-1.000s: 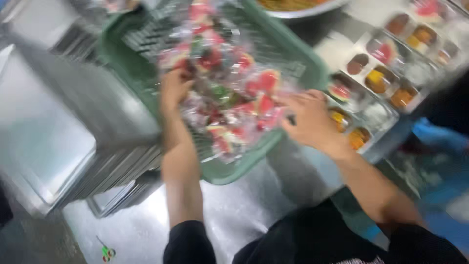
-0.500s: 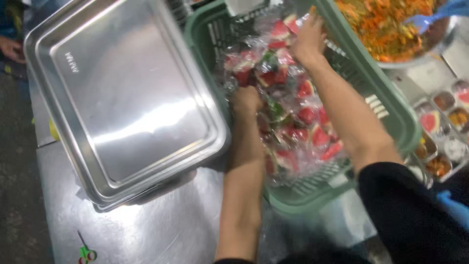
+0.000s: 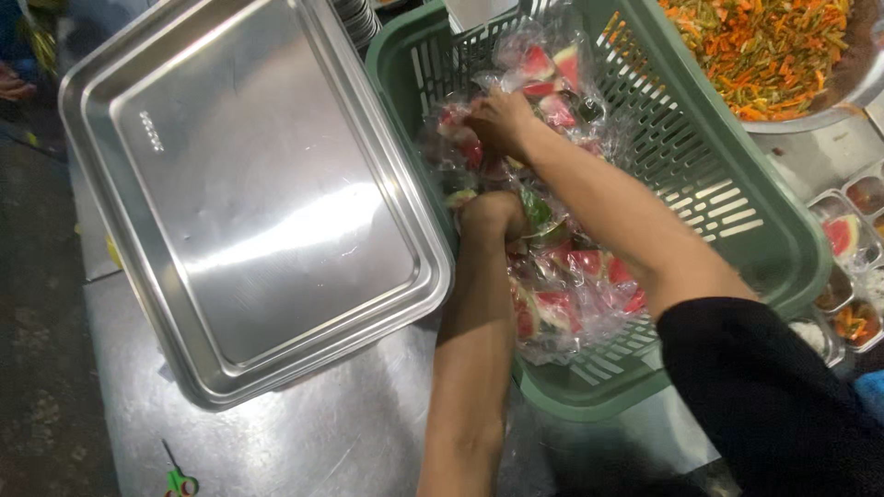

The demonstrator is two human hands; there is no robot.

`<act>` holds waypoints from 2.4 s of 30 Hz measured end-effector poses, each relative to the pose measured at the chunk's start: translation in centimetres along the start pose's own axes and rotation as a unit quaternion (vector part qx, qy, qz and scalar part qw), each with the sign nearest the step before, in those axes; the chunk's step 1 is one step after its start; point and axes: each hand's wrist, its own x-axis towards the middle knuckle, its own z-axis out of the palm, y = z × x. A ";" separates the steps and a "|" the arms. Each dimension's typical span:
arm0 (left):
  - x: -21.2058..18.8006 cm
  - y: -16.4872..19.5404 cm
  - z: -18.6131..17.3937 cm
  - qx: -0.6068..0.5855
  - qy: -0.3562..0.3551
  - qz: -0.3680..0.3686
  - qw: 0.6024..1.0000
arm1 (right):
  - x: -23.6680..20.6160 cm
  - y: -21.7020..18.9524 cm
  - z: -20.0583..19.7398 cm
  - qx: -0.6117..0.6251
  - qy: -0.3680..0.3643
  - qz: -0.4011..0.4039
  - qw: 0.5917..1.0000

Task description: The person takes plastic-wrapped watermelon slices from a green basket and places one slice into each compartment tray on the stainless steel table. They then place a metal lid over each filled tray and stack the lidded trays on the table.

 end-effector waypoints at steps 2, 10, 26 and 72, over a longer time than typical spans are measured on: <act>-0.4 -0.4 0.1 -0.006 0.010 -0.001 1.000 | 0.0 0.8 -0.8 0.140 -0.022 0.075 0.987; -5.2 1.8 -4.1 -0.269 0.362 0.030 0.892 | -5.0 12.1 -7.7 0.448 0.166 0.075 0.875; -5.5 3.2 -3.6 -0.321 0.289 0.226 0.873 | -20.0 4.7 -4.8 0.560 0.251 0.060 0.788; -7.0 3.7 -1.7 -0.641 0.076 0.353 0.678 | -21.3 7.6 -1.3 0.886 0.103 0.197 0.406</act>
